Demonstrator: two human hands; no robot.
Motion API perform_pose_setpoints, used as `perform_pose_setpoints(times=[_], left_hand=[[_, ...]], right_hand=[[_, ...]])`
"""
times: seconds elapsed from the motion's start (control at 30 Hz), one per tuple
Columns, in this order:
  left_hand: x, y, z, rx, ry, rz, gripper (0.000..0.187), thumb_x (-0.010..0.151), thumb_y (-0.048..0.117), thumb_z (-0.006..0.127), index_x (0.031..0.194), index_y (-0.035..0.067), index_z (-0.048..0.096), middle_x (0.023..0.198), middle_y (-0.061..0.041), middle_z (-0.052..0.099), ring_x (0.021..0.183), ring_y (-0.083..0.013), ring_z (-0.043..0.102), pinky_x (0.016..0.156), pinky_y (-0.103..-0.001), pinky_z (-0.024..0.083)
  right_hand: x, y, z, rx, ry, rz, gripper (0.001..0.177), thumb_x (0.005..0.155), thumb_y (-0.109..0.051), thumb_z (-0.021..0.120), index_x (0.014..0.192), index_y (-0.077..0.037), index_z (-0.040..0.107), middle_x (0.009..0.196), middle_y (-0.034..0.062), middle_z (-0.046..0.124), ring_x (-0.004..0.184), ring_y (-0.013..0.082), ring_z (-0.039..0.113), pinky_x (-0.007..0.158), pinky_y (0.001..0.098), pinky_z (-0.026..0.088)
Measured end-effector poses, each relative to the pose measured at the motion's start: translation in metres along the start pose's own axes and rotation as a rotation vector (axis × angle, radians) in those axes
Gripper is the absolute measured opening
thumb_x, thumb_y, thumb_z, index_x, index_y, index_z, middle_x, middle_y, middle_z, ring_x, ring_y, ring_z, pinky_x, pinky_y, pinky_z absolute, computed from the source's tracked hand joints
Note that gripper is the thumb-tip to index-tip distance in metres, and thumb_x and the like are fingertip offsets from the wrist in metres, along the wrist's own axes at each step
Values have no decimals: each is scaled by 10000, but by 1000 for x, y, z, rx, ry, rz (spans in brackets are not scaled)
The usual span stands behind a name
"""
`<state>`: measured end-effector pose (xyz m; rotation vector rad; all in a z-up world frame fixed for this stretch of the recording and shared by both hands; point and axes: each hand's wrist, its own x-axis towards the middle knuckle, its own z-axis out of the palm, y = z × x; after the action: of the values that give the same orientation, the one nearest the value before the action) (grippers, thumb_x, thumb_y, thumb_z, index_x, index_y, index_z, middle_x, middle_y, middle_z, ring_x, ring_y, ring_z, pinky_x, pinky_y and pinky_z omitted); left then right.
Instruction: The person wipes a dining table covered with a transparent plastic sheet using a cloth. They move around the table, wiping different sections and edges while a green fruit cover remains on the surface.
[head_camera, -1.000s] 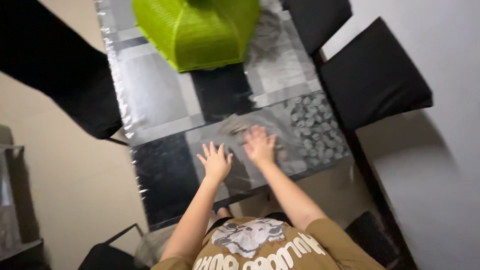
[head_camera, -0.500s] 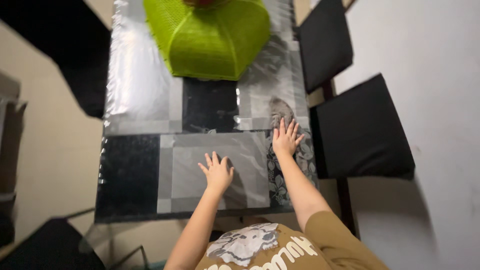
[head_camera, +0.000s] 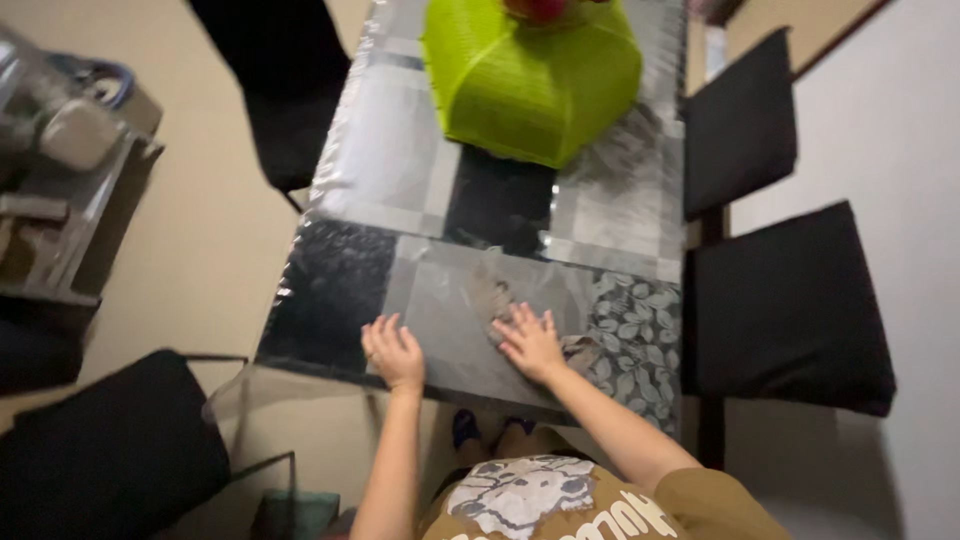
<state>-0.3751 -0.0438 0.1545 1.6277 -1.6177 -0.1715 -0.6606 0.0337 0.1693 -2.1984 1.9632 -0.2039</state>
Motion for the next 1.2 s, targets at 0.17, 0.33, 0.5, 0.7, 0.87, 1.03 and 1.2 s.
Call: perform_pose_setpoints(times=[0.17, 0.33, 0.5, 0.7, 0.87, 1.03, 1.2], left_hand=[[-36, -49, -39, 139, 228, -203, 436, 961, 184, 649, 1371, 39, 614, 1475, -273, 489, 1401, -516, 392, 1156, -597, 349], [-81, -79, -51, 47, 493, -544, 561, 1021, 280, 641, 1467, -15, 473, 1480, -290, 482, 1398, -467, 439, 1166, -568, 379], [-116, -102, -46, -338, 204, -1414, 664, 996, 454, 551, 1512, 61, 410, 1552, -204, 410, 1441, -397, 379, 1184, -546, 314], [-158, -100, -7, -1034, 257, -1811, 823, 987, 658, 416, 1612, 152, 240, 1684, -113, 218, 1533, -330, 216, 1217, -565, 181], [-191, -99, 57, -1536, 231, -1762, 872, 966, 743, 406, 1567, 119, 317, 1560, -141, 302, 1411, -345, 310, 1118, -545, 277], [-214, -121, 133, -1641, 260, -1707, 820, 963, 747, 473, 1467, 101, 430, 1275, -123, 400, 1160, -308, 414, 941, -474, 349], [-241, -142, 105, -1497, 506, -1583, 781, 961, 750, 539, 1366, 83, 544, 989, -105, 497, 909, -270, 519, 763, -404, 421]], right_hand=[[20, -74, 6, 40, -87, -295, 521, 1002, -464, 531, 1506, -336, 500, 1653, 125, 322, 1536, 343, 240, 1170, 693, 138], [58, -134, 11, 45, -167, -552, 528, 986, -462, 551, 1496, -332, 510, 1653, 133, 313, 1535, 348, 244, 1155, 705, 144], [102, -178, 20, 14, -160, -670, 503, 971, -470, 567, 1455, -339, 540, 1645, 102, 334, 1536, 330, 254, 1155, 711, 146], [95, -174, 16, 42, -156, -791, 502, 962, -407, 624, 1455, -329, 566, 1653, 92, 336, 1541, 327, 273, 1175, 699, 167], [38, -127, -8, 48, -300, -888, 511, 772, -249, 731, 1275, -273, 646, 1630, 114, 340, 1508, 350, 289, 1157, 701, 177], [-9, -97, -21, 31, -313, -941, 412, 756, -193, 730, 1161, -265, 715, 1622, 86, 369, 1502, 344, 321, 1156, 707, 178], [-2, -111, -15, 67, -250, -927, 347, 781, -215, 724, 1127, -226, 733, 1625, 93, 359, 1508, 351, 310, 1163, 709, 180]])
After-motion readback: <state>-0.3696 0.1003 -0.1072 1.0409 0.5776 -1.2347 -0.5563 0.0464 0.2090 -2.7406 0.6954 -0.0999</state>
